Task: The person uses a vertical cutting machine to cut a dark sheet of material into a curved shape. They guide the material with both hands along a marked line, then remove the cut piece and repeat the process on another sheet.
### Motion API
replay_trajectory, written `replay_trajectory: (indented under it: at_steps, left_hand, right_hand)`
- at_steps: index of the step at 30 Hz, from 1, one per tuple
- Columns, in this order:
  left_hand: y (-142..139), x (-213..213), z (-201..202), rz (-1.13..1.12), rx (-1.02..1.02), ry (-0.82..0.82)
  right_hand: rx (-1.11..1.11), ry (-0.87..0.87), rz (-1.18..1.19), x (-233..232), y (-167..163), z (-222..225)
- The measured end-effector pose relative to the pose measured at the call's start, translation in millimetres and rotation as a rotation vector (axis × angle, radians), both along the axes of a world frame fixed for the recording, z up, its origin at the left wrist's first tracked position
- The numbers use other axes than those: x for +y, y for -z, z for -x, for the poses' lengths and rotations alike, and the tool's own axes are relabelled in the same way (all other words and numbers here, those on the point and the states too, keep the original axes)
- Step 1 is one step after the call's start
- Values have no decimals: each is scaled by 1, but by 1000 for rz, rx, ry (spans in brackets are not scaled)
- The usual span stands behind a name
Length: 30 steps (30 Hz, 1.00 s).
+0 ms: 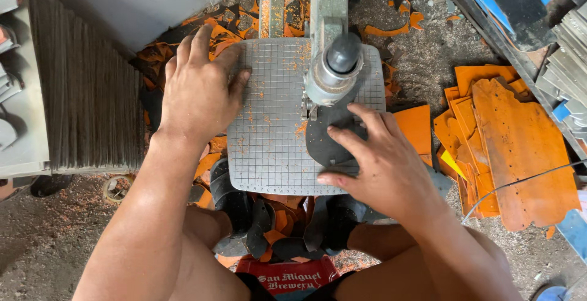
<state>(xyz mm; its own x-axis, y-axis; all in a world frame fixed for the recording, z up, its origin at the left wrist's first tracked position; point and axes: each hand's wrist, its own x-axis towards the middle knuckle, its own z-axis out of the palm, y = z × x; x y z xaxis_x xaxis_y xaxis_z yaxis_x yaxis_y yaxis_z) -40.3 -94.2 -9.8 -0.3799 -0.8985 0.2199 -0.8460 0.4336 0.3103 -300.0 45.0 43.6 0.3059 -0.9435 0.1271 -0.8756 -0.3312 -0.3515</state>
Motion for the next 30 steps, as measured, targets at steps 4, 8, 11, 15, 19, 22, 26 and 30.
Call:
replay_trajectory:
  at_steps: [4, 8, 11, 15, 19, 22, 26, 30]
  left_hand:
    - [-3, 2, -1, -20, 11, 2]
    - [-1, 4, -3, -18, 12, 2]
    - [3, 5, -2, -23, 37, 4]
    - [6, 6, 0, 3, 26, 13]
    - [6, 7, 0, 8, 38, 20]
    - [9, 6, 1, 3, 14, 24]
    - [2, 8, 2, 81, 7, 19]
    - [-30, 34, 2, 43, -57, -50]
  right_hand:
    - [-156, -56, -151, 0, -7, 24]
    - [-94, 21, -108, 9, -9, 40]
    - [-68, 59, -75, 13, -8, 43]
    - [-144, -32, -6, 12, -8, 43]
    - [-105, -127, 30, 10, -4, 33]
    - [-13, -237, 19, 12, 2, 22]
    - [65, -165, -67, 24, 0, 12]
    - [58, -8, -105, 24, 0, 7]
